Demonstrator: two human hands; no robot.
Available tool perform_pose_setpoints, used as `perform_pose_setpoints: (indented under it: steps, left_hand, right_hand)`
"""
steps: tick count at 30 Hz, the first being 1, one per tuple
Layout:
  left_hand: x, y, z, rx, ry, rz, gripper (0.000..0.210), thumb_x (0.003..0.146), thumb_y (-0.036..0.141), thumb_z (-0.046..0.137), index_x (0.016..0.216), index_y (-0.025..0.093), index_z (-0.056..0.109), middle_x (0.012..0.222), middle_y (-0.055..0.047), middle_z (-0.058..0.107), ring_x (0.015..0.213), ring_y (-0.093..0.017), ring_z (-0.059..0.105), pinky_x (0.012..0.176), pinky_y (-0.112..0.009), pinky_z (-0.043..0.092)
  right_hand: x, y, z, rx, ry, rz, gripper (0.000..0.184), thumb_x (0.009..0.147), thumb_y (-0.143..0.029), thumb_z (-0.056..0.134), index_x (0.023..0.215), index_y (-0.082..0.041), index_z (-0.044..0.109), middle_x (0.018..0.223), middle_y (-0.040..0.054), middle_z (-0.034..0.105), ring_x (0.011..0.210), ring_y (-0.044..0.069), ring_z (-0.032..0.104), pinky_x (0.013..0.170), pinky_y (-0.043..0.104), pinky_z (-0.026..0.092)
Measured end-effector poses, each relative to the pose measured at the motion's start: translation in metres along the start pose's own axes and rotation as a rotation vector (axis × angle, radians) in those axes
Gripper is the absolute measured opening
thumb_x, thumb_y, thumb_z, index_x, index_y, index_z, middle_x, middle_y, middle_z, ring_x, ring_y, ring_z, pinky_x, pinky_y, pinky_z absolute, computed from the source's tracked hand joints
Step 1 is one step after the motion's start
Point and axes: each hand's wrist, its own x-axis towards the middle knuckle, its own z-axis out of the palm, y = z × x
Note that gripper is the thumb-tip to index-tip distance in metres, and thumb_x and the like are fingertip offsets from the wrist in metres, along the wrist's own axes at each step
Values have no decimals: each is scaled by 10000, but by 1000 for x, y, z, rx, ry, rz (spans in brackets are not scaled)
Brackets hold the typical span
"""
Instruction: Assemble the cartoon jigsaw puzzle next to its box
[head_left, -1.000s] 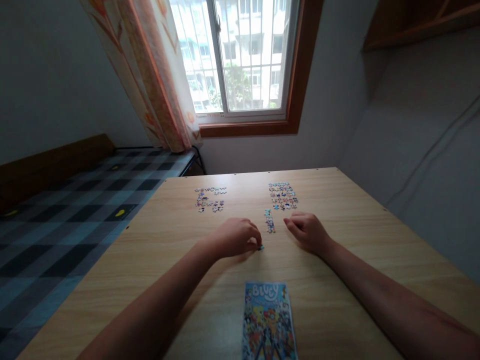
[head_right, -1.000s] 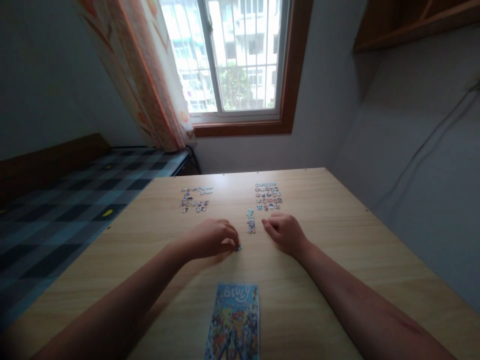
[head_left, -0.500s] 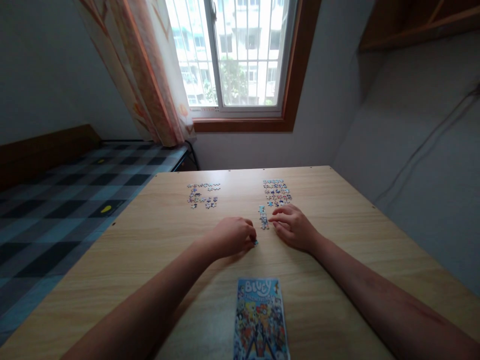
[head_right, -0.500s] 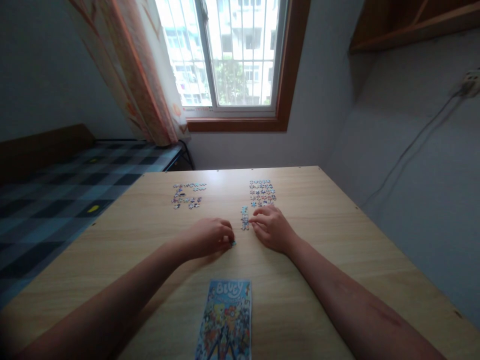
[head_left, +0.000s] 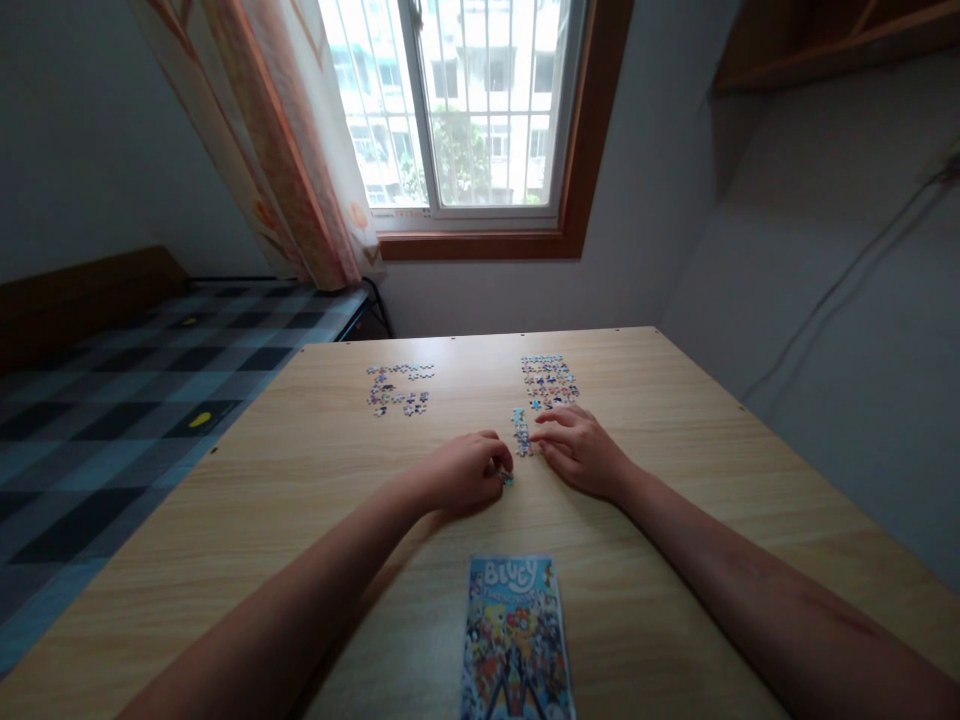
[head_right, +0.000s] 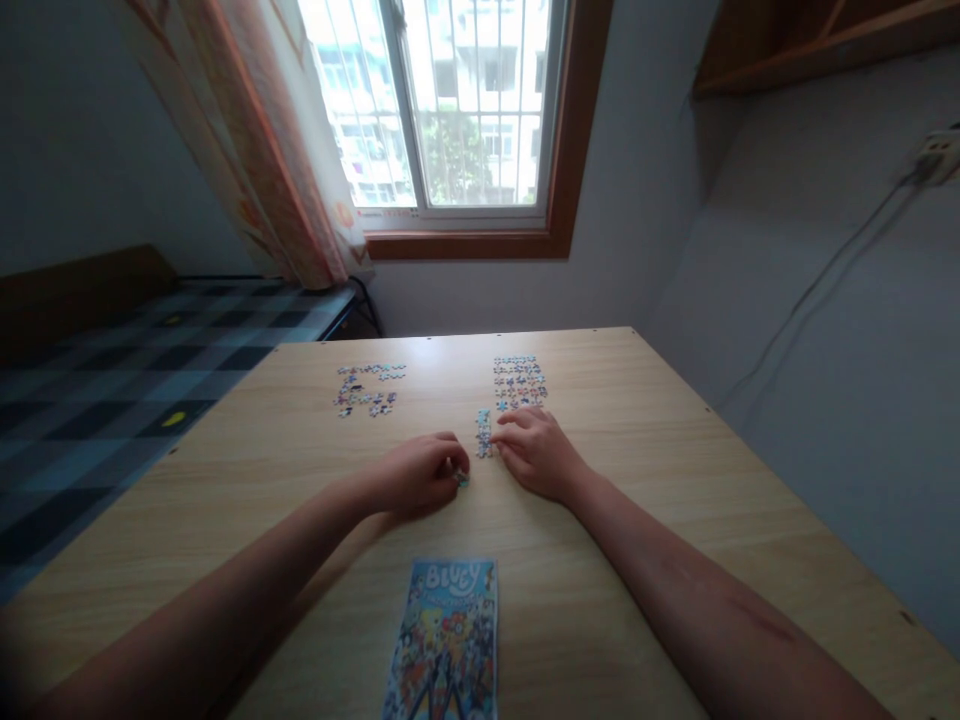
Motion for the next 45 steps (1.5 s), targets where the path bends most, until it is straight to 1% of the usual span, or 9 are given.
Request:
perform_pose_setpoints:
  steps: [4, 7, 10, 16, 21, 27, 30, 34, 45]
  left_hand:
    - [1, 3, 1, -8, 34, -8, 309, 702, 161, 621, 985, 237, 716, 1021, -26, 678, 826, -176, 658, 783, -285, 509]
    - [3, 9, 5, 6, 88, -10, 305, 735, 166, 598, 1009, 237, 712, 1060, -39, 674, 882, -191, 659, 820, -298, 514]
    - [7, 15, 10, 12, 135, -26, 295, 770, 158, 562, 1009, 234, 716, 1067, -48, 679, 872, -190, 662, 831, -306, 520]
    - [15, 20, 16, -2, 204, -51, 282, 777, 161, 573, 1012, 224, 715, 1078, -52, 681, 888, -198, 666, 863, -325, 530]
    - [18, 19, 20, 1, 222, -63, 271, 810, 161, 573, 1032, 217, 718, 1106, -61, 682, 898, -200, 669, 873, -344, 535]
    - [15, 13, 23, -56, 283, -1, 264, 840, 199, 606, 1069, 211, 737, 1115, -71, 691, 937, -199, 671, 903, -338, 538]
    - [14, 13, 23, -49, 285, 13, 222, 866, 217, 606, 1025, 222, 761, 1089, -67, 704, 911, -191, 676, 883, -328, 543]
    - [13, 16, 24, 3, 298, 10, 231, 896, 205, 570, 993, 237, 777, 1063, -50, 719, 857, -180, 683, 843, -324, 550]
    - [14, 17, 27, 55, 307, 11, 162, 898, 281, 648, 997, 259, 775, 1078, -33, 728, 888, -187, 702, 826, -322, 563]
  right_hand:
    - [1, -1, 0, -9, -13, 1, 191, 949, -235, 586, 1020, -258, 762, 1188, 88, 707, 1121, 275, 597, 981, 487, 462]
    - [1, -1, 2, -25, -6, 11, 194, 951, -233, 589, 1028, -270, 762, 1225, 81, 707, 1206, 291, 576, 1010, 507, 443]
    - [0, -1, 4, -28, 1, 20, 192, 950, -238, 599, 1038, -279, 766, 1263, 78, 700, 1254, 301, 558, 1038, 530, 427]
    - [-1, 2, 5, -43, -26, 6, 180, 941, -237, 611, 1009, -268, 775, 1294, 77, 689, 1263, 314, 555, 1042, 548, 430]
    - [1, 0, 5, -39, -30, 0, 187, 938, -215, 602, 1007, -265, 768, 1281, 74, 692, 1259, 307, 557, 1047, 539, 440]
    - [1, -1, 4, -14, -32, -21, 207, 960, -216, 571, 1032, -247, 763, 1249, 92, 699, 1243, 294, 569, 1059, 536, 452]
    - [1, 0, 5, -7, -31, -23, 211, 951, -199, 580, 1022, -258, 769, 1247, 89, 699, 1246, 287, 570, 1069, 536, 450]
    - [0, 3, 6, -8, -28, -36, 201, 940, -201, 593, 1009, -241, 778, 1239, 102, 702, 1238, 297, 573, 1068, 544, 458]
    - [1, 3, 6, -3, -18, -36, 194, 925, -194, 609, 985, -244, 787, 1234, 96, 705, 1229, 294, 584, 1084, 548, 456]
